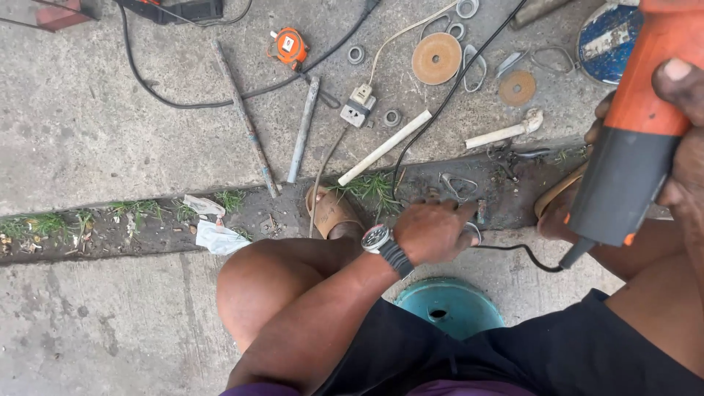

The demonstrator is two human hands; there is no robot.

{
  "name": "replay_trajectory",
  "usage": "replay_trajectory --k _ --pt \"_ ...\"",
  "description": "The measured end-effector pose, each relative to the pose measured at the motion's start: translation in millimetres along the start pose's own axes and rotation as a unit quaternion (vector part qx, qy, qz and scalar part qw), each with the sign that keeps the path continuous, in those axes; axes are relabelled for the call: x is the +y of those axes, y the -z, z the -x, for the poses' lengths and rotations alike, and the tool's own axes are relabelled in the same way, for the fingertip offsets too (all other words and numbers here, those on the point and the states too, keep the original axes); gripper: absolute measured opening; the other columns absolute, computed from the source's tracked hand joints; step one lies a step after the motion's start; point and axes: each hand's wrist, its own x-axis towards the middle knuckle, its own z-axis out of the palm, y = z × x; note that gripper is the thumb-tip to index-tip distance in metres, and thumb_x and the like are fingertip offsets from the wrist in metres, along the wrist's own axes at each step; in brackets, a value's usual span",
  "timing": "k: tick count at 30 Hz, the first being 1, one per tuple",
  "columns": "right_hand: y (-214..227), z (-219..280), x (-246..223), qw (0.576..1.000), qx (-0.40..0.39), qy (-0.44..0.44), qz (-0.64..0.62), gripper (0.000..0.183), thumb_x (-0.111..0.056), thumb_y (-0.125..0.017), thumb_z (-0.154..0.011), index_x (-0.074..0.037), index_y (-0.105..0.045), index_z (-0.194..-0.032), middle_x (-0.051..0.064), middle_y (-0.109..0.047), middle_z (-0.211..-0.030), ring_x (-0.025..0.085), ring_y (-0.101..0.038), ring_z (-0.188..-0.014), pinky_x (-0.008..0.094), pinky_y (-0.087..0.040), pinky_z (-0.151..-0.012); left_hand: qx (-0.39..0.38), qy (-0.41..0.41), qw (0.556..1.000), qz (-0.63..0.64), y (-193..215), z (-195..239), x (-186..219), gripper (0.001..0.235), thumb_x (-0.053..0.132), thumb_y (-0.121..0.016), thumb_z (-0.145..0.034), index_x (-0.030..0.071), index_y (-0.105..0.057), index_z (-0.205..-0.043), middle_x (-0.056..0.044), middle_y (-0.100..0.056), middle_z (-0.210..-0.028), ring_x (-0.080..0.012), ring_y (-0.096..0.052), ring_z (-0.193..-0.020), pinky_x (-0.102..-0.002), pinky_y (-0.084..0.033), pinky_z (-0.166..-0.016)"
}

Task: The person tightens a grinding disc onto an angle grinder, then uses the tool to cut a white pipe and a metal pipe on the ground. Sparks fly as the grinder cuts through the materials.

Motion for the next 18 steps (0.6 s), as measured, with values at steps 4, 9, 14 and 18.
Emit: replay_trajectory --k 4,9,14,18 --pt "3 19 -18 0.987 -0.016 -0.091 0.131 0.091 -0.058 -0.032 -0.089 -0.003 -0.033 -0.161 0.028 -0.046 -0.144 0.051 -0.052 -0.129 0.075 -0.050 -0.094 -0.031 0.010 0.999 0.015 -24 -8 -17 0.076 0.063 -0.032 -0.099 0.015 -0.038 -0.158 -0.024 -0.058 -0.143 -0.0430 -0.064 -0.118 -0.066 -0.052 -0.096" --pt "0 24 -7 0.996 -0.032 -0.050 0.069 0.079 -0.056 -0.041 -0.090 -0.004 -0.043 -0.149 0.025 -0.053 -0.130 0.045 -0.058 -0.114 0.067 -0.054 -0.085 0.037 0.129 0.988 0.069 -10 1 -47 0.053 0.044 -0.049 -0.102 0.017 -0.053 -0.148 -0.022 -0.068 -0.130 -0.0408 -0.070 -0.119 -0.058 -0.056 -0.100" --pt "4 35 12 0.999 -0.045 0.000 -0.016 0.064 -0.053 -0.052 -0.092 -0.005 -0.054 -0.135 0.024 -0.061 -0.112 0.039 -0.067 -0.094 0.058 -0.061 -0.073 0.094 0.275 0.955 0.054 -99 -42 -156 0.058 0.056 -0.052 -0.101 0.014 -0.059 -0.140 -0.021 -0.071 -0.125 -0.0389 -0.073 -0.114 -0.054 -0.060 -0.095" --pt "10 46 24 0.993 -0.038 0.054 -0.101 0.051 -0.048 -0.063 -0.094 -0.004 -0.066 -0.120 0.023 -0.069 -0.094 0.034 -0.076 -0.075 0.050 -0.067 -0.060 0.117 0.405 0.906 0.049 -148 -91 -169 0.045 0.044 -0.052 -0.100 0.008 -0.071 -0.118 -0.021 -0.074 -0.114 -0.0445 -0.072 -0.107 -0.061 -0.056 -0.088"
